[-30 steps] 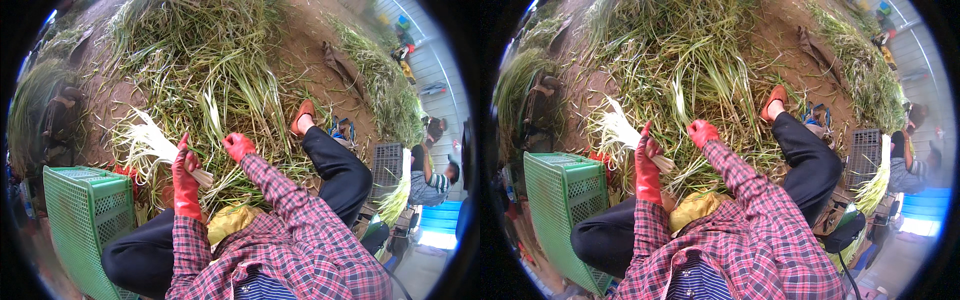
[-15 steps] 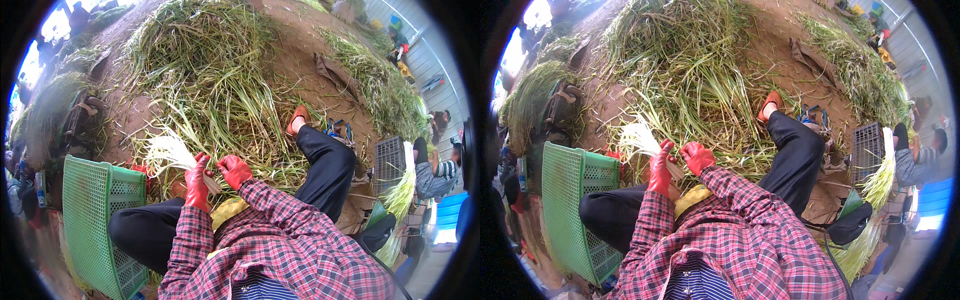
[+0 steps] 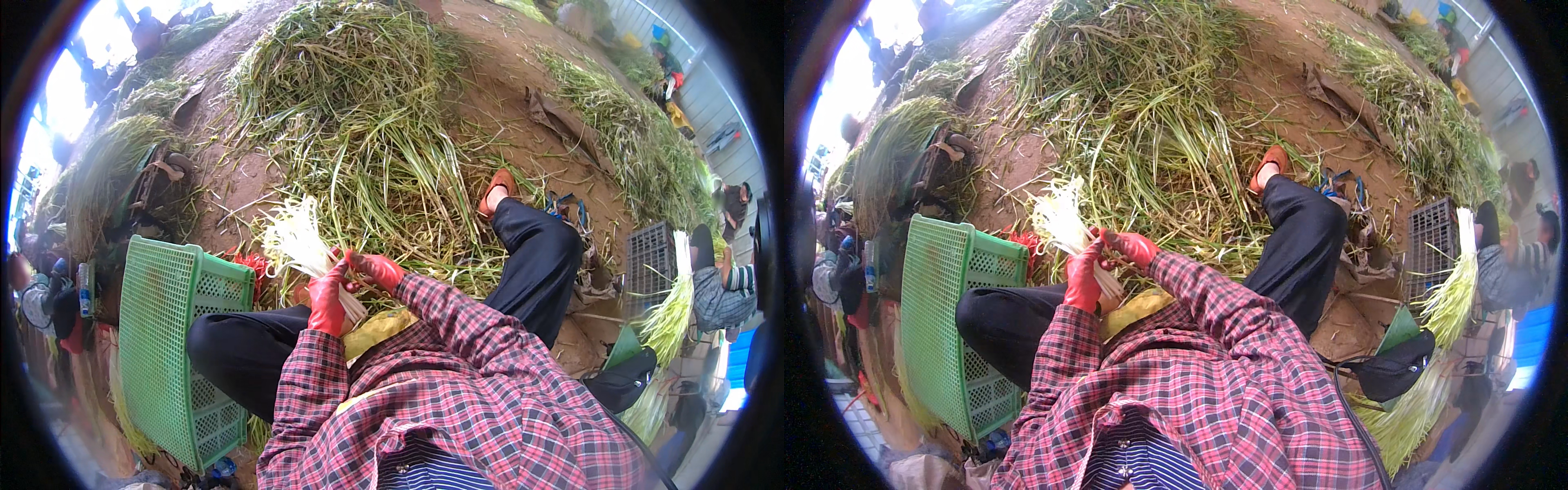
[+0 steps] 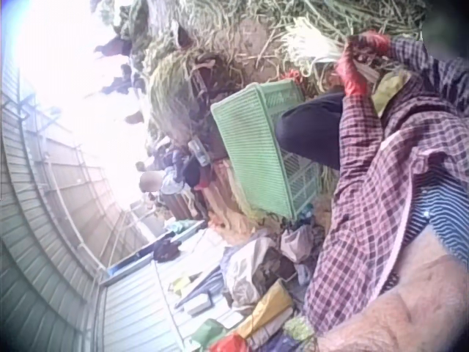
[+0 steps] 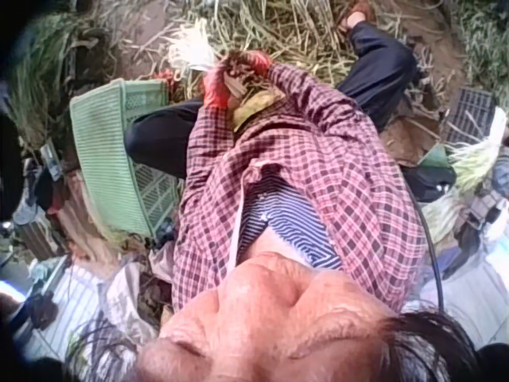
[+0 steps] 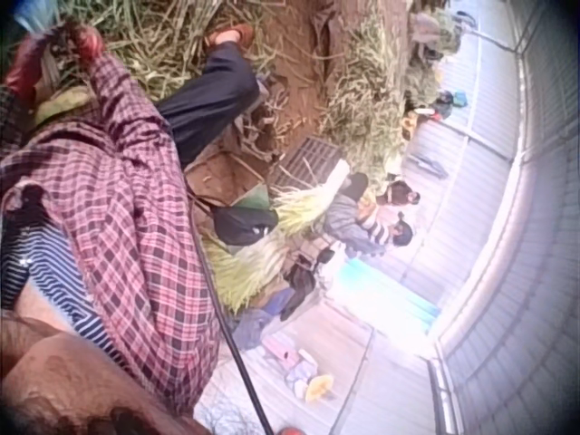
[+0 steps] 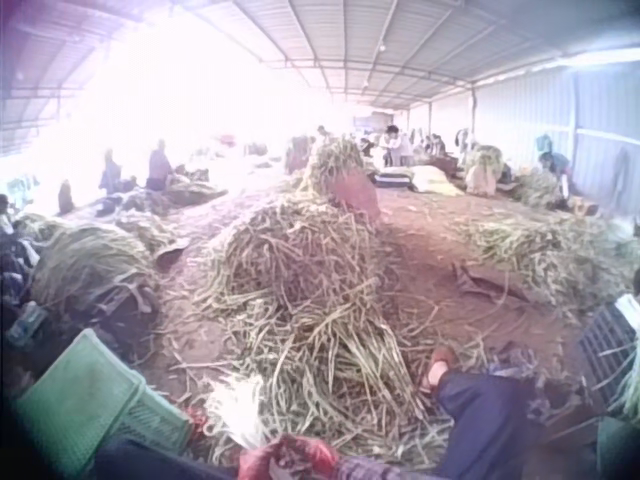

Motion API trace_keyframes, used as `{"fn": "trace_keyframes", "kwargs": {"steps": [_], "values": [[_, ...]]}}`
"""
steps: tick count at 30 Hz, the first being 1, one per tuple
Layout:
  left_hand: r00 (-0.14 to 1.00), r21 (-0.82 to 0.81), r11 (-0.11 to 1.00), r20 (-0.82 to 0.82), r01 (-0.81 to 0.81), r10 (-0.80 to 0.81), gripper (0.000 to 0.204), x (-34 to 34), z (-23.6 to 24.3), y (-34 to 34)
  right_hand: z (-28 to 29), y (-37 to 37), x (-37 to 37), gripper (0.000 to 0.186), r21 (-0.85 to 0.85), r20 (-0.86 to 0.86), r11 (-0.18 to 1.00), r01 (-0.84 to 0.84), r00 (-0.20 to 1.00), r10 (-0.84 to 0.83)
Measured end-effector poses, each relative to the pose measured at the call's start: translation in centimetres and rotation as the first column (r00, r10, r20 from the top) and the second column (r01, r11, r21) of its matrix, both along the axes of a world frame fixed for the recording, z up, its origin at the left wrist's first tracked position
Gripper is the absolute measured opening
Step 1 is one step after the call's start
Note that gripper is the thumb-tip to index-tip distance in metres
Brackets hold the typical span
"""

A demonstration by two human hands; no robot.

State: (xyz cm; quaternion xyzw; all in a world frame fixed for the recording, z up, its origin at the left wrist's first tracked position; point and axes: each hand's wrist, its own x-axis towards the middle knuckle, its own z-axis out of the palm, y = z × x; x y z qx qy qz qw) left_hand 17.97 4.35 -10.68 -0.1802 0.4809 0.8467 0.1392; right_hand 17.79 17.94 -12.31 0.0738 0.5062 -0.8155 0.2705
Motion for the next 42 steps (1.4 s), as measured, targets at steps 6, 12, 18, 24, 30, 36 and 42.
{"fn": "trace_keyframes", "kwargs": {"steps": [6, 12, 18, 24, 30, 36, 42], "values": [[0.987, 0.081, 0.997, -0.163, 0.004, 0.009, 0.033, 0.3, -0.2, 0.1, -0.9, -1.5, -1.8, 0.024, -0.171, 0.049, 0.968, 0.182, 0.983, -0.176], [0.959, -0.054, 0.977, -0.206, -0.207, 0.192, 0.05, -1.8, 0.4, -2.4, -6.0, 4.4, -2.8, 0.019, 0.508, -0.181, 0.801, 0.316, 0.949, -0.26], [0.859, 0.131, 0.92, -0.329, -0.37, 0.392, 0.054, -5.2, 2.9, -8.1, -17.9, 23.7, -0.8, 0.016, 0.865, -0.198, 0.247, 0.438, 0.748, -0.633], [0.874, 0.309, 0.907, -0.303, -0.286, 0.379, 0.053, -6.5, 4.0, -8.9, -20.6, 27.8, 0.6, 0.029, 0.857, 0.145, -0.405, -0.318, 0.903, -0.404], [0.939, 0.297, 0.929, -0.193, -0.221, 0.285, 0.05, -7.0, 2.7, -6.2, -12.4, 12.8, -8.7, 0.031, 0.996, -0.046, 0.086, 0.031, 0.984, 0.17], [0.968, 0.284, 0.944, -0.131, -0.17, 0.214, 0.048, -7.3, 2.2, -4.7, -13.8, 7.3, -14.9, 0.034, 0.875, 0.475, -0.218, -0.433, 0.855, 0.209], [0.98, 0.323, 0.931, -0.044, -0.167, 0.192, 0.047, -8.0, 1.6, -4.0, -14.0, 10.0, -12.6, 0.025, 0.844, 0.026, 0.53, 0.084, 0.98, -0.197]]}}
